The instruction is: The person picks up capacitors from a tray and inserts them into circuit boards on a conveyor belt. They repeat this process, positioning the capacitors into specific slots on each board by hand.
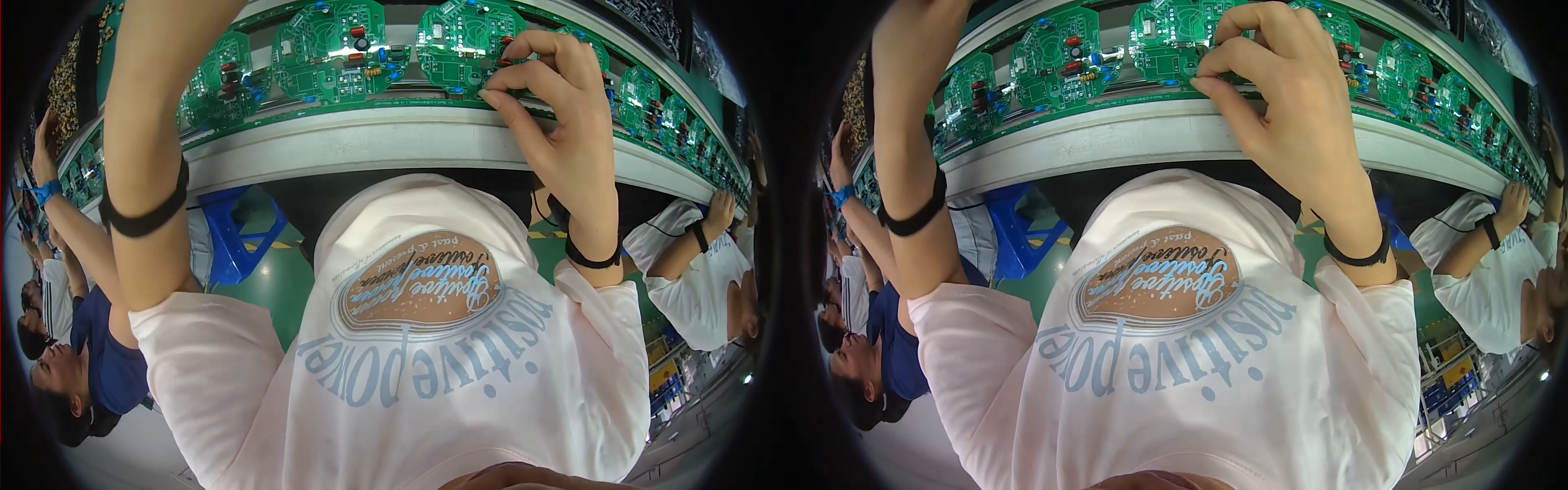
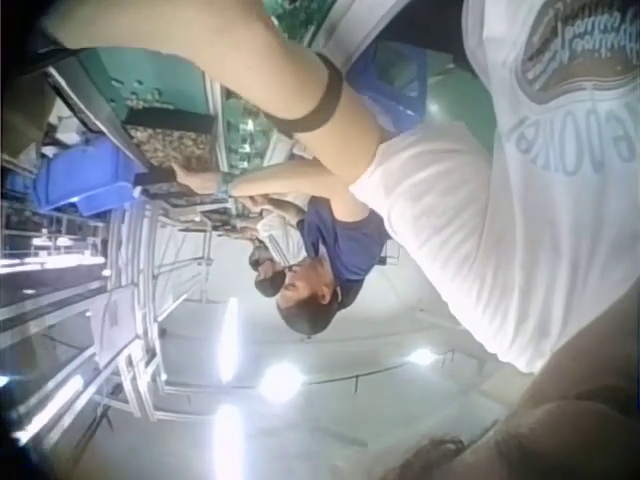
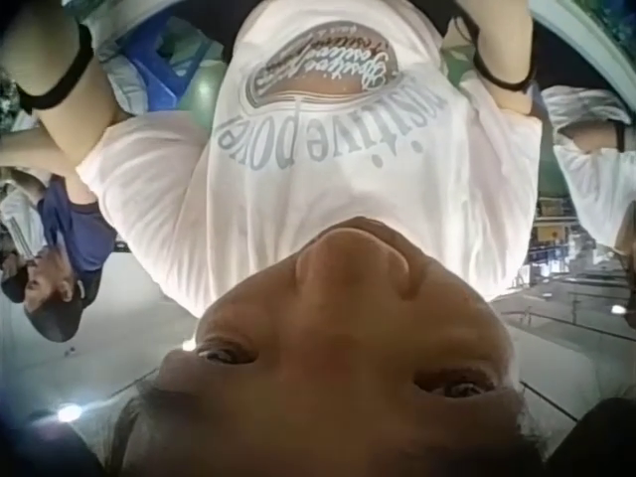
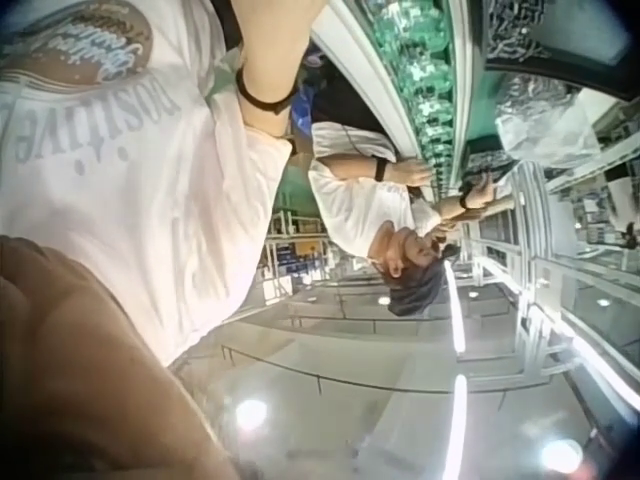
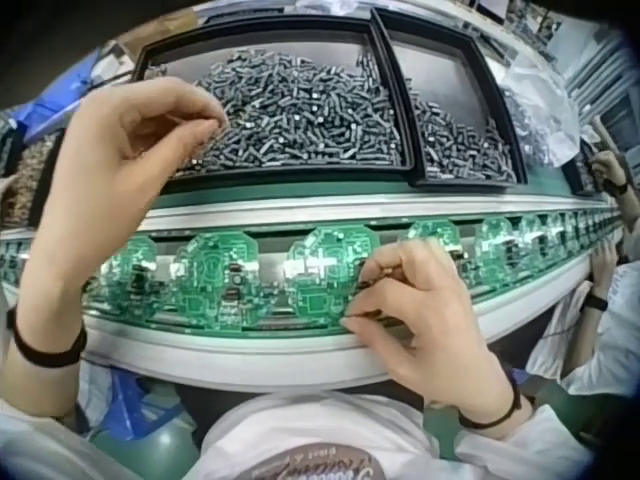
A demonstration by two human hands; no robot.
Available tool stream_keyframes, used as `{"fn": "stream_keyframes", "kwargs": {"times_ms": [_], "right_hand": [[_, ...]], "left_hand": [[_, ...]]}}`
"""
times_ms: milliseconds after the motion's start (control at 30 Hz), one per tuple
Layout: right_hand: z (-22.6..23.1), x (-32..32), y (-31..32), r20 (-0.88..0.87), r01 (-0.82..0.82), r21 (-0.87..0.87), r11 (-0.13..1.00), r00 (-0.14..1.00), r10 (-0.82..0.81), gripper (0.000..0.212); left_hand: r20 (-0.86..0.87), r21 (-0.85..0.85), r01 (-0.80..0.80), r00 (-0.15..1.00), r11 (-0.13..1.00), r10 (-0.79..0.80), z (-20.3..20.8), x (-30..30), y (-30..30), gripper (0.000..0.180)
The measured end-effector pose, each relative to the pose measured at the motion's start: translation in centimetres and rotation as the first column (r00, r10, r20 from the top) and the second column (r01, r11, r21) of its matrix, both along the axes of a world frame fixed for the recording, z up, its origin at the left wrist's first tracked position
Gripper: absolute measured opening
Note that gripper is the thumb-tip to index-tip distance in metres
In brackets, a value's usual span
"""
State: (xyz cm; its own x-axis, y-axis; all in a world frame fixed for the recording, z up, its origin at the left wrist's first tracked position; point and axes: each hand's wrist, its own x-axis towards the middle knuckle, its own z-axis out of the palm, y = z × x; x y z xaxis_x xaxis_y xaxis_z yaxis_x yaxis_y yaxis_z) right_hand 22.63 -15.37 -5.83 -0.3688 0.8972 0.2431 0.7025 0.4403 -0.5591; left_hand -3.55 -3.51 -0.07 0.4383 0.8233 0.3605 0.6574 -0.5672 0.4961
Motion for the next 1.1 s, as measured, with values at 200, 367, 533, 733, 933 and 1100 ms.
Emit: {"fn": "stream_keyframes", "kwargs": {"times_ms": [200,367,533,733,933,1100], "right_hand": [[-0.1,0.2,-0.4,0.044,0.052,0.019,0.998,0.998,-0.053,0.015],[0.4,-0.2,-0.3,0.031,0.040,0.048,0.998,0.999,-0.042,0.014],[0.3,0.0,-0.2,0.084,0.054,0.077,0.996,0.995,-0.061,0.014],[-0.4,0.4,-0.2,0.053,0.038,0.127,0.991,0.998,-0.045,0.014],[0.4,0.3,-0.4,0.133,-0.017,0.172,0.985,0.991,-0.007,0.016],[1.4,0.7,-0.4,0.244,-0.100,0.150,0.984,0.968,0.062,0.021]], "left_hand": [[0.157,-0.356,-0.224,0.943,0.907,0.294,0.9,1.4,-5.4,0.013],[0.279,-0.541,-0.081,0.922,0.837,0.269,-0.7,-2.4,-7.2,0.011],[0.422,-0.652,0.132,0.882,0.747,0.213,-2.6,-3.7,-8.1,0.021],[0.535,-0.732,0.294,0.806,0.615,0.252,-2.7,-2.7,-8.8,0.027],[0.551,-0.754,0.310,0.778,0.578,0.302,-2.9,-2.4,-9.3,0.027],[0.492,-0.736,0.233,0.829,0.636,0.266,-3.2,-2.4,-9.3,0.026]]}}
